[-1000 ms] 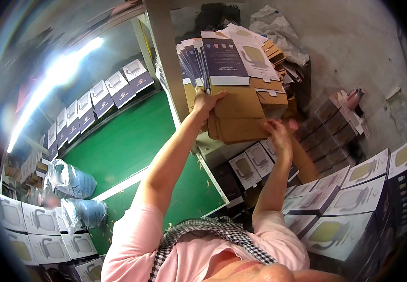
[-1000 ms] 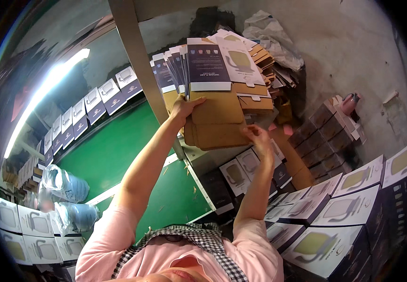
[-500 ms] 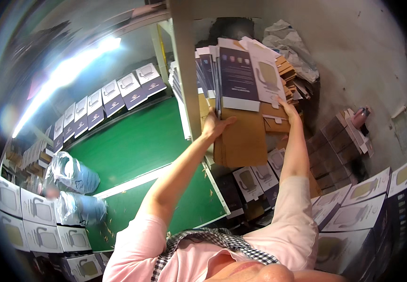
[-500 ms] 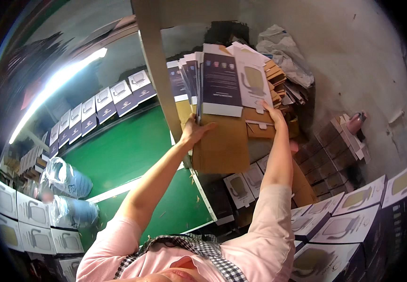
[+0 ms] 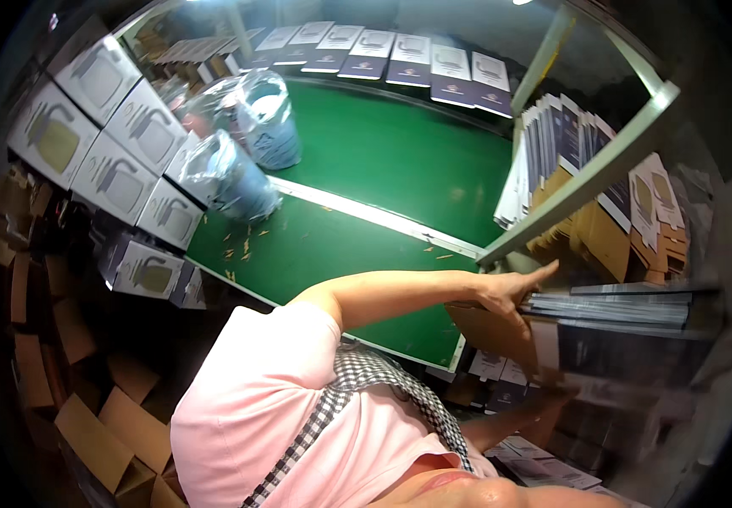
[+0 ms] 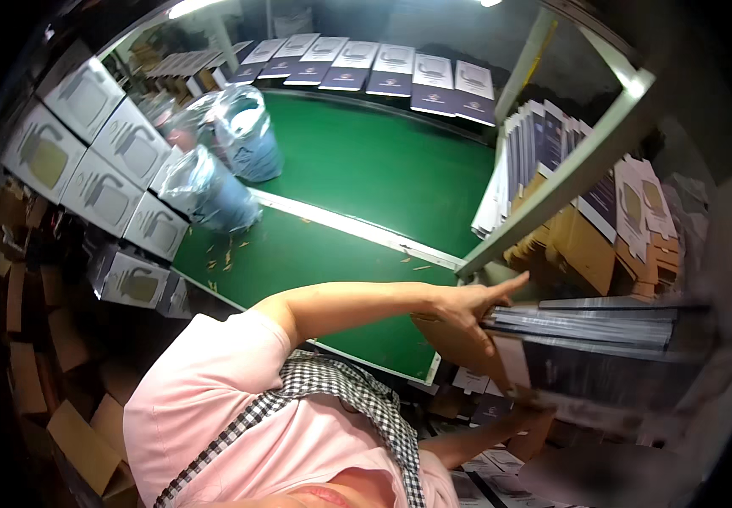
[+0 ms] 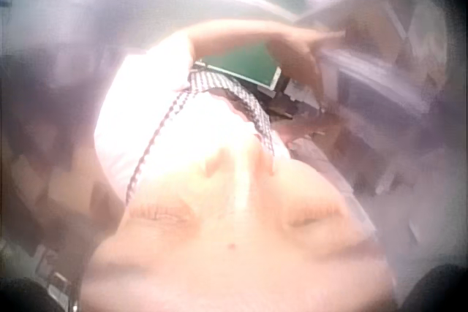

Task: The person organizes several product boxes into a stack, then picks up a flat cardboard sheet and folds it into a box. They take a plastic-wrapped item from the workspace and place it into the newly formed box.

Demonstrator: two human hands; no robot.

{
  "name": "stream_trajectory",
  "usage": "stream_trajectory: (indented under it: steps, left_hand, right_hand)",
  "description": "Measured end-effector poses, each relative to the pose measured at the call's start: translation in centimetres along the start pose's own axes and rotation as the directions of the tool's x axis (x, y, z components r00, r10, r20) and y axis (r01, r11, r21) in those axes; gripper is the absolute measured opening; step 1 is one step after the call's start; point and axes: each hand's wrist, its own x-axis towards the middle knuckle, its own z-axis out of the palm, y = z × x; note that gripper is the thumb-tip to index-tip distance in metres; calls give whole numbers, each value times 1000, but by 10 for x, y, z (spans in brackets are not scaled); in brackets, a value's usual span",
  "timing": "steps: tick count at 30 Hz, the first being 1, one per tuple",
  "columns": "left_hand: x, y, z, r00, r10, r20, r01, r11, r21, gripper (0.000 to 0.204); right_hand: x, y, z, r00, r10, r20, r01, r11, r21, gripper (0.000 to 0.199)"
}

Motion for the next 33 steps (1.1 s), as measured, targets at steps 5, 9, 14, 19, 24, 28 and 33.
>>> stream_trajectory:
  steps: [5,9,14,19,24,28,33]
  left_hand:
    - [-94,48,-4,985,58,161,-71,994,80,73]
    - [-205,13,-6,998,-20,66,20,1000,-3,71]
    - [-358,15,-41,901,-414,-127,423,905,48,69]
    - [-467,34,-77,593,-681,-429,689,705,-168,89]
    - [-556,-77,-115,491,-650,-580,746,657,-104,95]
    - [-614,-144,-105,426,-620,-659,849,525,54,93]
    - [-562,-143,-103,303,-579,-757,887,461,3,92]
  right_hand:
    - [-125,18,-5,913,243,327,-268,963,33,63]
    - [-196,27,-11,684,406,605,-488,872,-33,61]
    - [-273,39,-12,324,441,837,-623,765,-163,58]
    - [-374,46,55,301,345,889,-638,766,-82,51]
    - [-438,13,157,290,440,850,-181,897,-403,60]
    - [-450,9,210,34,431,902,509,769,-387,96]
    - [-435,8,240,562,291,775,413,713,-567,103]
